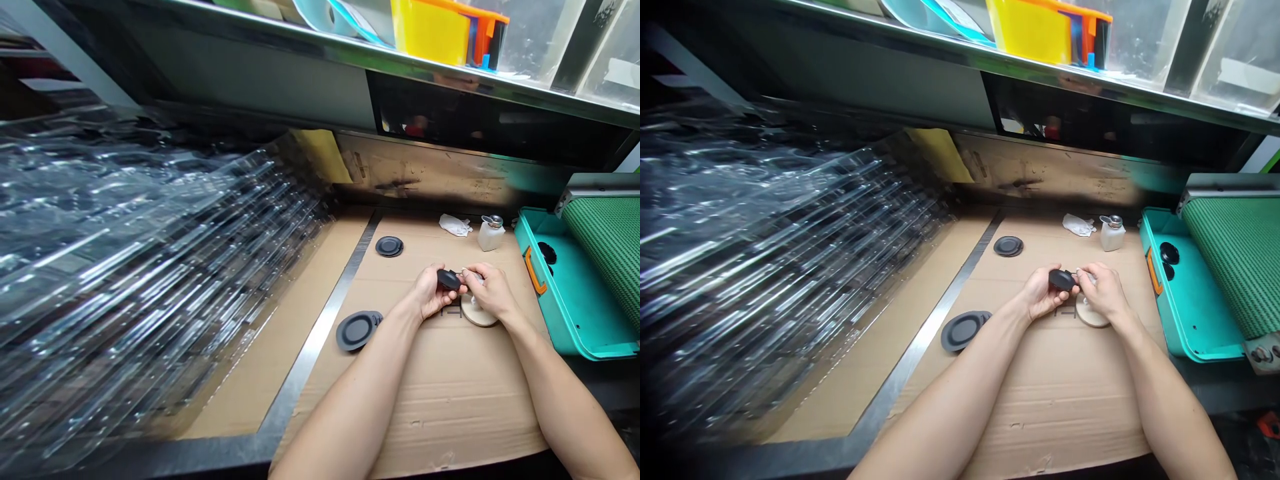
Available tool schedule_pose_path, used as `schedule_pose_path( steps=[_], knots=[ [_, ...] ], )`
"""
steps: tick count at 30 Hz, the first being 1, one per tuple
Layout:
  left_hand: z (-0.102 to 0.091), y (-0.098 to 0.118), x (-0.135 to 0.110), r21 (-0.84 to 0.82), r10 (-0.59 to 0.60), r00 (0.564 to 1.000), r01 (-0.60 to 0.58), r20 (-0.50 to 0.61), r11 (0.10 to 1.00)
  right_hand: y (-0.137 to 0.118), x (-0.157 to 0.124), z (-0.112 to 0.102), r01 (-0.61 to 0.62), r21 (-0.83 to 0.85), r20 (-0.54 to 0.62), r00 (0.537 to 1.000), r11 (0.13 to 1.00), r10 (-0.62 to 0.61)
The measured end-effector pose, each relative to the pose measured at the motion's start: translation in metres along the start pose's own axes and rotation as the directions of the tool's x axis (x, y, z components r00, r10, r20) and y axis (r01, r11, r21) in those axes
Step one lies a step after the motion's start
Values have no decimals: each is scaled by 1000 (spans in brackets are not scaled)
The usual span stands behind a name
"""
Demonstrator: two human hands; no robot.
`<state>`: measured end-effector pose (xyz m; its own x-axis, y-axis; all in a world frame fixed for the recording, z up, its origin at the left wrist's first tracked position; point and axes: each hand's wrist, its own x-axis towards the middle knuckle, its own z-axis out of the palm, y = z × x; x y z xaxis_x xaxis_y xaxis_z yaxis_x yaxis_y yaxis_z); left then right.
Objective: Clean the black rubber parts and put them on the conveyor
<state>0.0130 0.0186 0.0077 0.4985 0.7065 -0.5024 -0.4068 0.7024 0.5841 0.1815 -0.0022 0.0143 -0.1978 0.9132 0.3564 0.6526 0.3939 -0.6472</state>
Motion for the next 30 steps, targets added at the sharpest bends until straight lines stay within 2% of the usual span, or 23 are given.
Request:
schedule_pose_path(
  steps=[7,10,13,16,19,22,25,27,30],
  knots=[
    [2,-7,2,95,27,999,-28,18,995,-5,-2,2,15,-33,6,1000,999,-15],
    [7,-12,2,154,42,999,-41,-7,987,-4,-3,3,57,-42,23,998,997,-56],
    [13,-20,3,231,150,985,-129,-79,964,-2,-3,7,102,-101,34,994,990,-99],
    [17,-27,5,312,263,953,-206,-152,927,-1,-4,13,94,-166,-11,995,982,-97],
    [18,-33,7,356,321,934,-249,-159,901,-4,-5,18,85,-219,-40,995,972,-96],
    [15,-36,8,331,369,916,-304,-154,893,-7,-7,18,74,-277,-12,997,958,-81],
    [10,-34,7,227,386,908,-346,-165,910,-6,-9,13,42,-307,9,999,951,-41],
    [8,-30,6,145,383,912,-363,-147,920,-6,-9,8,32,-247,-34,999,969,-41],
    [7,-27,6,53,371,925,-368,-80,929,-8,-8,3,41,-110,-164,985,993,-59]
  ],
)
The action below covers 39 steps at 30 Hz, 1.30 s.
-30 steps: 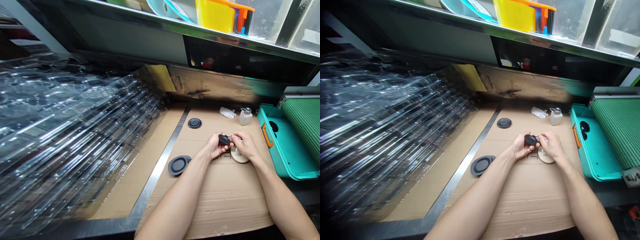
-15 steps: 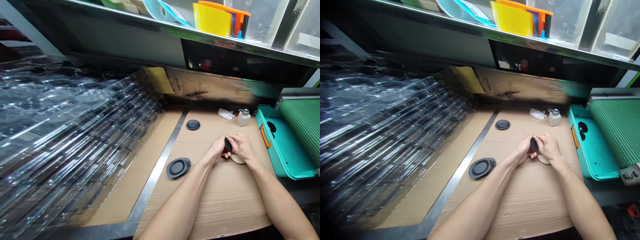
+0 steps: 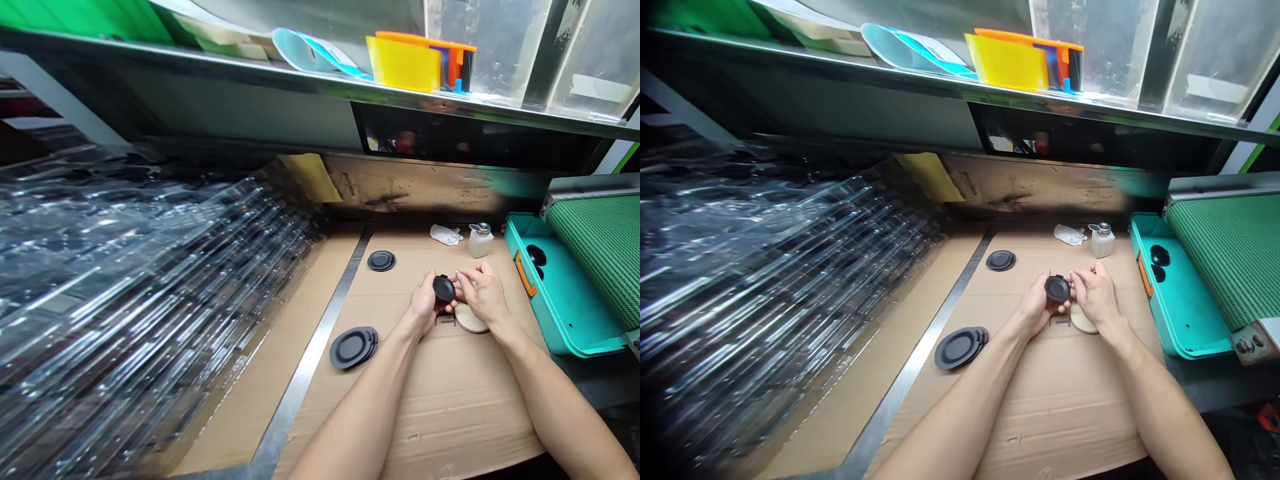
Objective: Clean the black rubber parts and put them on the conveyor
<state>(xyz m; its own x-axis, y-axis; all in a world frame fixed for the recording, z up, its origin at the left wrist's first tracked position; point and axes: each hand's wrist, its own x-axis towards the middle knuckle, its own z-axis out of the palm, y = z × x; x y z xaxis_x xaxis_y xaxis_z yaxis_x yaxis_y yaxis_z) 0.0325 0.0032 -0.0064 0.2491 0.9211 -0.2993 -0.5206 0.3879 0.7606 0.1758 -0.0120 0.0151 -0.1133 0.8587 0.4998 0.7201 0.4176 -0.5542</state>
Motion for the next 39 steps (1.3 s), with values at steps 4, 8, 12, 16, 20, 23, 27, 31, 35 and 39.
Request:
schedule_pose_path(
  steps=[4,8,12,16,20,23,27,31,35,39],
  knots=[
    [5,-5,2,-86,40,997,-34,69,996,-4,-1,5,-52,117,-55,997,992,59],
    [4,-9,4,-109,97,995,-96,5,989,-6,-7,16,-49,81,16,999,996,48],
    [-1,-7,6,-93,140,985,-149,-97,985,-5,-9,17,118,43,142,982,992,-123],
    [-1,-12,8,-65,165,985,-168,-53,984,-5,-6,16,106,47,58,992,993,-109],
    [1,-17,9,-90,172,983,-177,-61,980,-7,-6,17,147,213,96,981,966,-171],
    [0,-16,8,-71,143,986,-149,-83,986,-8,-6,17,58,108,72,995,992,-66],
    [0,-17,7,-70,179,979,-186,-98,980,-10,-6,17,64,112,89,993,992,-74],
    [2,-18,6,-69,166,981,-173,-95,982,-16,-7,15,-24,83,69,997,996,18],
    [5,-15,4,-80,148,984,-156,-95,985,-11,-5,13,-14,179,174,985,984,-18],
    [7,-5,1,-107,24,998,-30,-64,994,14,2,4,-169,-7,-26,985,986,169]
  ],
)
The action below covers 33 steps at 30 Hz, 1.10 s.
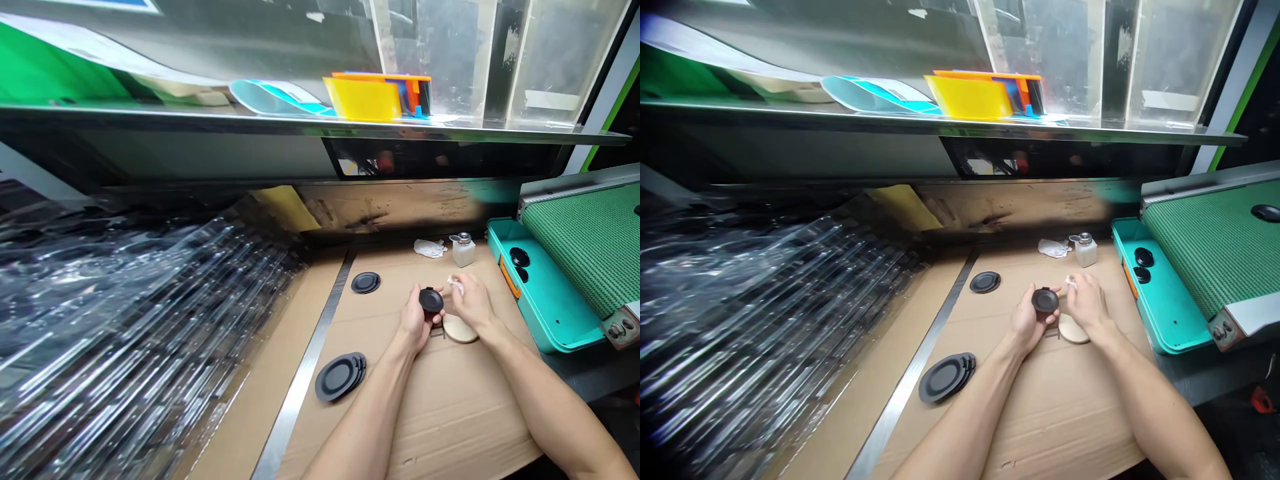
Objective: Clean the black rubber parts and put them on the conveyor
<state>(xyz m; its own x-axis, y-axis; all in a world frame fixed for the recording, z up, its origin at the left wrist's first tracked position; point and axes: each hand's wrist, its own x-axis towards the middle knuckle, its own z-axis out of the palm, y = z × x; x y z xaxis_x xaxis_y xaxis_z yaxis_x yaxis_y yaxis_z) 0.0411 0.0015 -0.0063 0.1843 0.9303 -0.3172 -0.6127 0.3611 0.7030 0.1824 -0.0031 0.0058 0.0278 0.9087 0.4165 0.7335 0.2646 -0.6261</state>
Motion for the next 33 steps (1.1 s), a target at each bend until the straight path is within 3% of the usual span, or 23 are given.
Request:
schedule_pose_path(
  steps=[3,6,13,16,19,23,26,30,33],
  knots=[
    [1,12,-3,-69,-163,985,159,-49,985,12,8,-9,-32,20,-101,994,999,34],
    [1,23,-6,-153,-289,957,283,-17,947,11,9,-13,31,66,-52,998,997,-28],
    [2,24,-7,-199,-336,941,336,32,921,-6,3,-10,123,170,59,989,978,-134],
    [3,16,-5,-160,-285,958,278,-19,947,-10,0,-5,167,179,127,973,970,-191],
    [1,1,-1,8,-126,989,127,-83,992,-10,-4,2,213,126,191,953,969,-235],
    [-4,-15,3,265,96,993,-74,-69,961,-4,-6,6,151,-93,152,979,984,-136],
    [-6,-15,4,238,106,994,-94,-39,967,-2,-4,2,62,-160,112,993,985,-44],
    [-4,-14,3,263,111,993,-95,-48,960,-5,-1,-2,138,30,93,986,990,-140],
    [-4,-15,1,302,131,991,-114,-37,946,-5,0,-4,138,15,171,975,990,-139]
  ],
)
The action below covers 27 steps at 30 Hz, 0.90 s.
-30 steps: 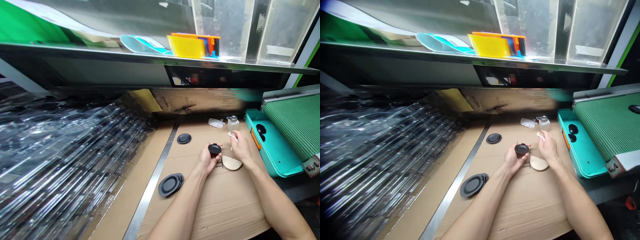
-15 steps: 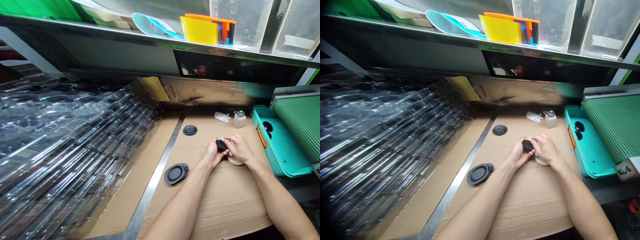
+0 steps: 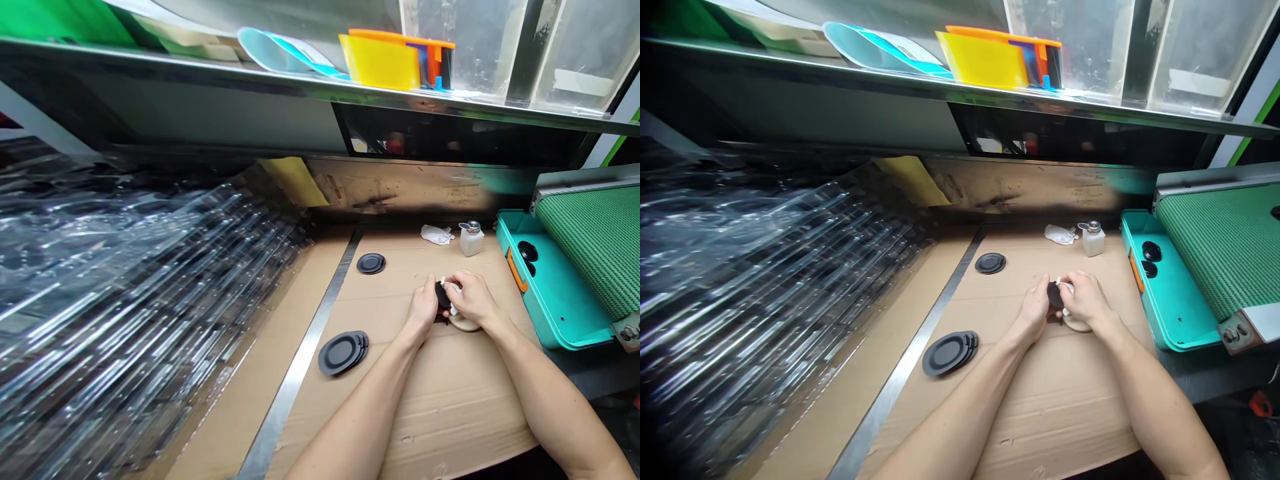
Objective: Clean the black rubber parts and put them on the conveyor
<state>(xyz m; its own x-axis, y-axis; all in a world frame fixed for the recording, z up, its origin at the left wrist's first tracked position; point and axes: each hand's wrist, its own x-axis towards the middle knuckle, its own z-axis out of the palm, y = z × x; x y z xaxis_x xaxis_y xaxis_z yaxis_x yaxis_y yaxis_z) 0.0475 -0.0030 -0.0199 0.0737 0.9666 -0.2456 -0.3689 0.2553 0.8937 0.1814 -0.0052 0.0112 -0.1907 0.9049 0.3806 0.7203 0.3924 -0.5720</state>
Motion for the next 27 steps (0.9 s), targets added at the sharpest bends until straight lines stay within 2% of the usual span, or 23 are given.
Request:
schedule_pose_path(
  steps=[3,5,8,11,13,15,18,20,23,25,27],
  knots=[
    [0,-1,-1,-47,-22,1000,22,5,999,1,0,-1,-83,-61,-48,996,995,80],
    [1,-2,-1,-68,-24,1000,23,-12,997,0,0,0,-42,-22,-95,995,999,39],
    [2,-1,-1,-74,-28,1000,27,-11,997,2,0,4,29,-15,-30,999,999,-29],
    [-1,10,-2,-185,-110,993,116,41,976,10,0,4,-74,-134,-25,997,988,72],
    [-6,22,-2,-334,-214,969,244,125,911,17,1,0,-130,-175,-87,989,976,116],
    [-13,34,-3,-479,-275,931,361,242,800,25,2,-7,-150,-201,-139,983,968,123],
    [-21,44,-4,-605,-258,900,429,352,671,32,2,-15,-195,-300,-153,976,934,155],
    [-22,45,-5,-628,-238,902,424,361,653,30,1,-19,-163,-365,-117,985,917,128],
    [-23,45,-4,-640,-182,928,357,324,681,16,-6,-25,46,-339,19,999,940,-42],
    [-26,45,-1,-658,-129,949,294,288,694,5,-14,-29,139,-281,172,981,950,-93],
    [-30,46,3,-680,-86,962,244,258,691,-2,-20,-33,150,-266,322,945,952,-59]
  ],
)
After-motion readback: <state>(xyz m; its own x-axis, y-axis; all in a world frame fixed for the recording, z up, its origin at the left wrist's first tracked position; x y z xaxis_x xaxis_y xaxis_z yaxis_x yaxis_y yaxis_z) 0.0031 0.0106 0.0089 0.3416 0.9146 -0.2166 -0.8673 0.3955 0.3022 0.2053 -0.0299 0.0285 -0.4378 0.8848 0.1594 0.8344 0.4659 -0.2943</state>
